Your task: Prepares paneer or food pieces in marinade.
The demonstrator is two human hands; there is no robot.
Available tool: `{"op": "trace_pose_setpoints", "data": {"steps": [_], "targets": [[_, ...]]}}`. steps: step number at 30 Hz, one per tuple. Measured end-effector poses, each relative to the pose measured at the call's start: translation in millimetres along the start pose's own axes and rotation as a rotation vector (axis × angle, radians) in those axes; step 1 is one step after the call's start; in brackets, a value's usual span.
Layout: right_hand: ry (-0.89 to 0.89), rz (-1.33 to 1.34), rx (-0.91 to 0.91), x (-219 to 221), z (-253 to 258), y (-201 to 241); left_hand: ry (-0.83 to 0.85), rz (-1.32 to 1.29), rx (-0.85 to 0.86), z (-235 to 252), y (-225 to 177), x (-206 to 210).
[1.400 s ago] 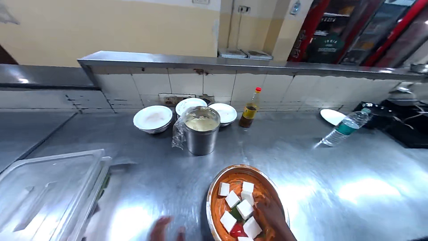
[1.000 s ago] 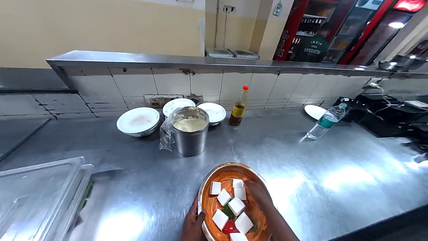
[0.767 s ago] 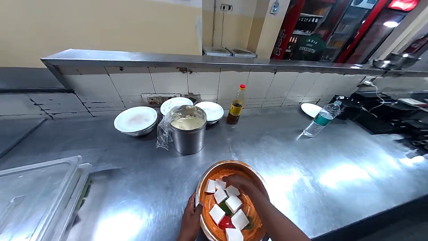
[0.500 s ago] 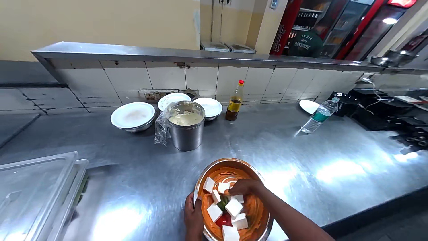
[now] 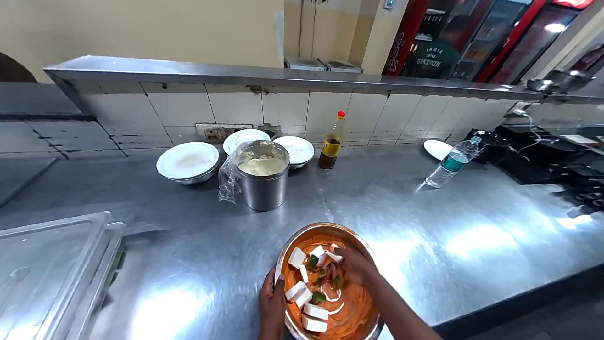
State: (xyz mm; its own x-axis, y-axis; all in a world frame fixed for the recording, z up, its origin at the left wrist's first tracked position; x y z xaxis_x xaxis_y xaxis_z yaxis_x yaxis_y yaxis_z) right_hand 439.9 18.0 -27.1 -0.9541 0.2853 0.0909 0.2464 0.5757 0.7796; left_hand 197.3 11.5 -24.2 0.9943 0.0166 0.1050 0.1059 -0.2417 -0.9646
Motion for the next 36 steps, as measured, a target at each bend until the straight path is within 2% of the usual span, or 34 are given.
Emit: {"op": "trace_pose_setpoints", "data": {"steps": [2, 5, 7, 9, 11, 13, 16, 18, 22, 24, 27, 31, 36], "targets": [[0.066, -0.345, -0.022, 6.6, 14.8, 27.0, 0.003, -0.014, 0.001, 2.1, 0.3, -1.0], [0.205, -0.921, -0.085, 50.7, 16.7, 53.2, 0.023, -0.035, 0.007, 4.3, 1.6, -0.9], [0.300, -1.205, -0.185, 85.6, 4.6, 46.0, 0.031, -0.038, 0.003, 4.4, 1.1, -0.4], [0.353, -1.378, -0.275, 105.1, -23.0, 24.0, 0.026, -0.044, -0.004, 4.6, 2.1, 0.8], [0.429, -1.437, -0.368, 100.0, -55.7, -1.3, 0.022, -0.053, 0.001, 4.5, 4.4, 0.4], [0.494, -1.394, -0.497, 73.7, -75.9, -22.4, 0.024, -0.058, -0.002, 2.3, 4.1, 0.2], [0.529, -1.278, -0.585, 30.3, -73.7, -24.0, 0.009, -0.067, -0.002, 1.1, 2.8, 1.7], [0.434, -1.168, -0.537, 14.1, -60.3, -7.6, -0.012, -0.066, -0.003, -0.4, 4.2, 2.2], [0.102, -1.106, -0.224, 4.8, -14.6, 23.5, -0.006, -0.069, -0.002, -2.6, 2.8, 2.5], [0.063, -1.107, -0.140, 20.6, 1.0, 36.8, 0.022, -0.080, -0.003, 0.4, 3.0, 0.5], [0.134, -1.210, -0.090, 68.2, 13.9, 52.3, 0.076, -0.093, -0.038, 7.1, 0.5, -2.1], [0.401, -1.414, -0.113, 128.0, 21.4, 34.2, 0.084, -0.092, -0.060, 12.7, -0.4, -1.9], [0.670, -1.625, -0.035, 150.1, -10.9, 12.6, 0.013, -0.067, -0.035, 9.6, -0.7, 4.0]]}}
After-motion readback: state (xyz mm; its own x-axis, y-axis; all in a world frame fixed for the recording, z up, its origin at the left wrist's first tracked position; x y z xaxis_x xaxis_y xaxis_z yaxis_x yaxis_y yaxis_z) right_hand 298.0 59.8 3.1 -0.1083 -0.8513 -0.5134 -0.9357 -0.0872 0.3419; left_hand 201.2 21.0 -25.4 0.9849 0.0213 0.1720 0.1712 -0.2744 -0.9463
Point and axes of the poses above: each hand's wrist, its own z-axis towards the middle knuckle, its own x-axis out of the palm, y = z × x, the point moved 5 cm from there along z, towards the middle knuckle, and after that the axes turned 3 degrees about y, right-handed, at the moved point
